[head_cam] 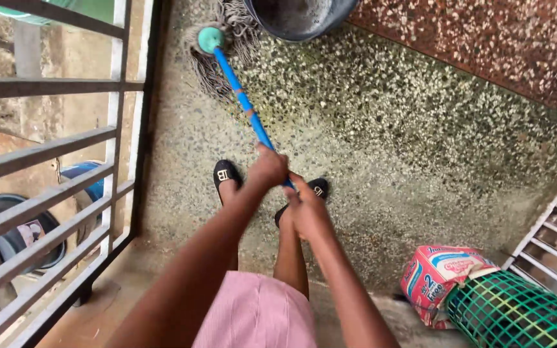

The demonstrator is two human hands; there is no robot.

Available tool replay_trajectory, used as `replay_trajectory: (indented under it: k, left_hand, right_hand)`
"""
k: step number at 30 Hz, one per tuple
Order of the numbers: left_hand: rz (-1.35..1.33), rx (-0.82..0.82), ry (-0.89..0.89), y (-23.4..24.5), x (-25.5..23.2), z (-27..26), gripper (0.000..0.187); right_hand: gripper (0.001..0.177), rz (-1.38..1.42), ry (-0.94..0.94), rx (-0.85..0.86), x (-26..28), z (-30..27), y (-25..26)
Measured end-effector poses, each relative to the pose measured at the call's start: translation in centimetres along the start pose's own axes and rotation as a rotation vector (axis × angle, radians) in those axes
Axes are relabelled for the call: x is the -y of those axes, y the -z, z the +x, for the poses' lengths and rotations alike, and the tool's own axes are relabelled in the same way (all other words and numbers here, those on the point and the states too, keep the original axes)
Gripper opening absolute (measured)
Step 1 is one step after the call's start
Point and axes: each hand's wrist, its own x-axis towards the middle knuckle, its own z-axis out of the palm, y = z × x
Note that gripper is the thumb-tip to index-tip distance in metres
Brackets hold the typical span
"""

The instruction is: Mop a balcony or hallway floor and rinse the mop head in a bucket of water.

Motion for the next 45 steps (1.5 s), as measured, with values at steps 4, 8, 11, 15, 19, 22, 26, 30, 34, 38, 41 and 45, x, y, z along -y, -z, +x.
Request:
replay_trajectory:
  k: [4, 8, 11, 15, 19, 22, 26, 30, 34, 38, 41, 45]
  left_hand:
    - [-0.243, -0.026, 0.072, -4.3, -4.9, -6.7, 0.063]
    - [-0.502, -0.28, 0.084, -1.8, -7.6, -16.4, 0.065]
    - [-0.571, -0.31, 0.156, -5.6, -4.2, -18.2, 0.074]
    - [-0.678, 0.018, 0.361, -3.7, 2.5, -19.4, 0.092]
    - [-0.535, -0.284, 0.241, -3.3, 9.5, -17.0, 0.084]
    - [-0.534, -0.5, 0.206, -1.3, 10.2, -17.4, 0.074]
    - [-0.044, 0.078, 0.057, -4.7, 7.0, -16.1, 0.04]
    - [-0.412, 0.092, 0.252, -0.4, -3.3, -18.6, 0.086]
    - [-0.452, 0.221, 0.064, -3.7, -9.0, -20.1, 0.091]
    - [-0.379, 0.437, 0.122, -6.1, -11.3, -24.9, 0.106]
    - [-0.084, 0.317, -0.141, -22.9, -5.6, -23.8, 0.042]
    - [-0.171, 0.3, 0.145, -15.3, -1.9, -23.8, 0.093]
  right_hand:
    - [0.039, -0.204, -0.142, 0.044, -0.5, -5.1, 2.7]
    - [0.04, -0.149, -0.478, 0.231, 1.1, -11.1, 3.3]
    - [0.04, 0.027, -0.601, 0.342, 3.7, -13.1, 1.4]
    - [0.042, 0.185, -0.674, 0.444, 5.5, -12.9, -3.7]
    - [0.042, 0.213, -0.482, 0.369, 6.4, -10.8, -8.8]
    - [0.043, 0.286, -0.415, 0.337, 5.7, -10.3, -9.8]
    - [0.048, 0.35, -0.477, 0.256, 3.4, -12.2, -6.8]
    - [0.049, 0.352, -0.6, 0.173, 1.1, -14.8, -2.2]
    - [0.045, 0.421, -0.746, 0.136, -3.4, -18.5, 0.9]
    - [0.041, 0.518, -0.87, 0.228, -13.8, -23.0, 0.7]
    - [0.039, 0.626, -0.93, 0.326, -10.5, -23.9, 0.7]
    - [0.035, 0.72, -0.889, 0.427, -9.2, -22.2, -2.2]
